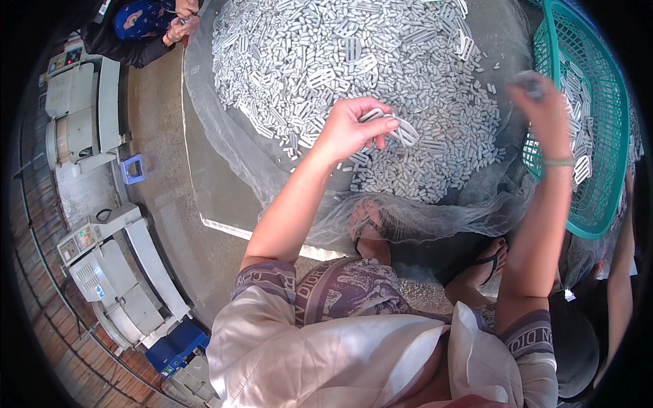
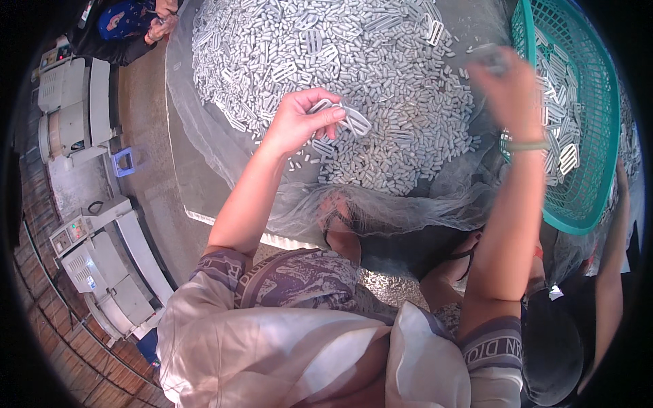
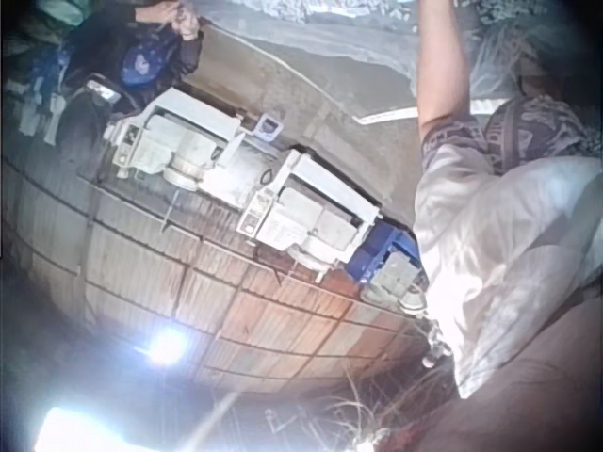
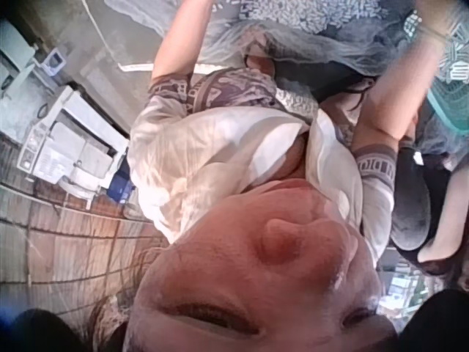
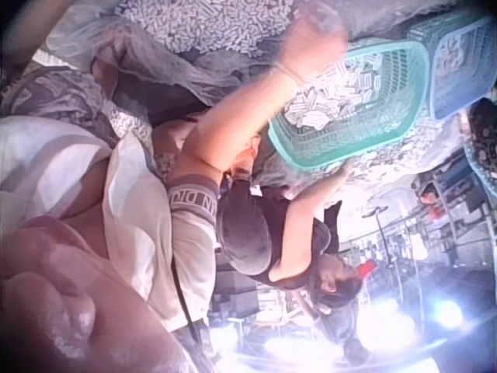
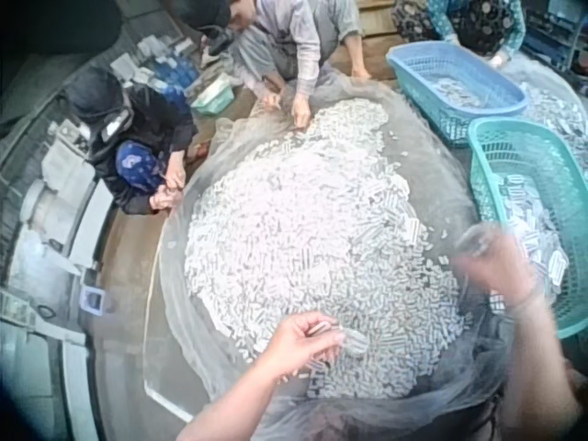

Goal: The person sits on the floor and sorts small, silver-colored metal parts from a large pile on a plastic sheet into a green basket. They pick up handfuls of parts, separate them, and place the selected pieces into the basket.

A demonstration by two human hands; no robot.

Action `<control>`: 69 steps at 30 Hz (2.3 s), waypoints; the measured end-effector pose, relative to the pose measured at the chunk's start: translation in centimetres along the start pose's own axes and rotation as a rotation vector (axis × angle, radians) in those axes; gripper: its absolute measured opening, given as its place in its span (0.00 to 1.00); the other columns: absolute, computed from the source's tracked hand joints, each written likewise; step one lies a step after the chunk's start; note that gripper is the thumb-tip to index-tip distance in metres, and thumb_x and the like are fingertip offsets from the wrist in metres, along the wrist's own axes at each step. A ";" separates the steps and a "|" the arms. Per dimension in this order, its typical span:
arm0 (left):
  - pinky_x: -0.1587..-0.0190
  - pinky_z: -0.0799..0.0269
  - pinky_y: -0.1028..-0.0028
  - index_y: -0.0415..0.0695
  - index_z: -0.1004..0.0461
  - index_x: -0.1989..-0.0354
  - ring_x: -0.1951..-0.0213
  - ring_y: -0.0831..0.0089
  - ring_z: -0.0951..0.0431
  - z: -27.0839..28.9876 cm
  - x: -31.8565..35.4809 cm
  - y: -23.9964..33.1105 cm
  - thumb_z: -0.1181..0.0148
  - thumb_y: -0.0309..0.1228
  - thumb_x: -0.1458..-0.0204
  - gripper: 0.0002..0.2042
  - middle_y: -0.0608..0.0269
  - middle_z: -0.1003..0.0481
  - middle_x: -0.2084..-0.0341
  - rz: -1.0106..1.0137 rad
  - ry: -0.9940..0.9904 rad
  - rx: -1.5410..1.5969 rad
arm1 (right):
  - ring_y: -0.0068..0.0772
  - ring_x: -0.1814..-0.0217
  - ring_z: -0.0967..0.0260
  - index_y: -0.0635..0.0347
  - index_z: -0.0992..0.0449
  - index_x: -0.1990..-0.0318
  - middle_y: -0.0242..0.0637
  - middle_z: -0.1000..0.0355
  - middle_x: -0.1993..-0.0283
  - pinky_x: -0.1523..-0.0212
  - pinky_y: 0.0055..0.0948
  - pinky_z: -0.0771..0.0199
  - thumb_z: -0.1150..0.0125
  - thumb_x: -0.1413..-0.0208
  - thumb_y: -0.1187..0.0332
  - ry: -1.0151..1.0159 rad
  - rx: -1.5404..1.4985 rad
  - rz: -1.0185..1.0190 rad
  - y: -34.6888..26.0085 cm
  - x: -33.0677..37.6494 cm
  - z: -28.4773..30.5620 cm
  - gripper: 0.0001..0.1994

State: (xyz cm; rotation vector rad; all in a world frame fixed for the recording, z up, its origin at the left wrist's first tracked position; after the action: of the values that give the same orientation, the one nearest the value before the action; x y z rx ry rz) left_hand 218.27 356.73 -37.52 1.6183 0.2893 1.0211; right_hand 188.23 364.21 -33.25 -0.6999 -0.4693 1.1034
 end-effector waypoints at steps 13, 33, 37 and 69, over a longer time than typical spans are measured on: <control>0.83 0.40 0.86 0.39 0.31 0.68 0.82 0.83 0.28 -5.0 -0.7 5.7 0.38 0.24 0.54 0.08 0.66 0.26 0.80 -0.154 -0.123 0.148 | 0.24 0.62 0.32 0.61 0.32 0.51 0.39 0.29 0.65 0.64 0.27 0.31 0.30 0.62 0.67 -0.516 -0.597 0.057 -8.2 4.5 -6.5 0.27; 0.78 0.33 0.83 0.36 0.29 0.67 0.78 0.83 0.28 -3.3 5.1 8.4 0.44 0.22 0.50 0.03 0.65 0.28 0.78 -0.424 -0.042 0.131 | 0.15 0.65 0.33 0.63 0.35 0.60 0.31 0.32 0.67 0.69 0.15 0.32 0.40 0.53 0.81 -0.628 -1.036 -0.024 -13.1 6.0 -5.2 0.13; 0.77 0.34 0.83 0.38 0.29 0.66 0.79 0.84 0.30 -2.8 4.6 8.4 0.46 0.26 0.48 0.04 0.67 0.29 0.80 -0.329 -0.112 0.198 | 0.15 0.64 0.33 0.64 0.37 0.58 0.31 0.33 0.65 0.69 0.15 0.31 0.40 0.53 0.80 -0.566 -1.007 0.025 -12.8 5.8 -5.8 0.15; 0.81 0.39 0.82 0.37 0.28 0.75 0.82 0.84 0.33 -3.3 6.8 9.1 0.46 0.27 0.47 0.08 0.66 0.30 0.82 -0.442 0.049 0.130 | 0.06 0.77 0.44 0.60 0.37 0.63 0.22 0.38 0.78 0.80 0.10 0.48 0.38 0.58 0.82 -0.510 -1.183 -0.013 -14.3 6.6 -5.9 0.16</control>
State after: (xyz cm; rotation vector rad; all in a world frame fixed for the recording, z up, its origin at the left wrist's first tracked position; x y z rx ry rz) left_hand 216.94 360.54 -26.39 1.5518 0.7242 0.7134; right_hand 203.89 364.76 -27.05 -1.4233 -1.6223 0.9134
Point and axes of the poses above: each hand's wrist, its own x-axis away from the middle knuckle, its own z-axis out of the back of the hand, y = z × x, the point moved 5 cm from there along -x, towards the middle knuckle
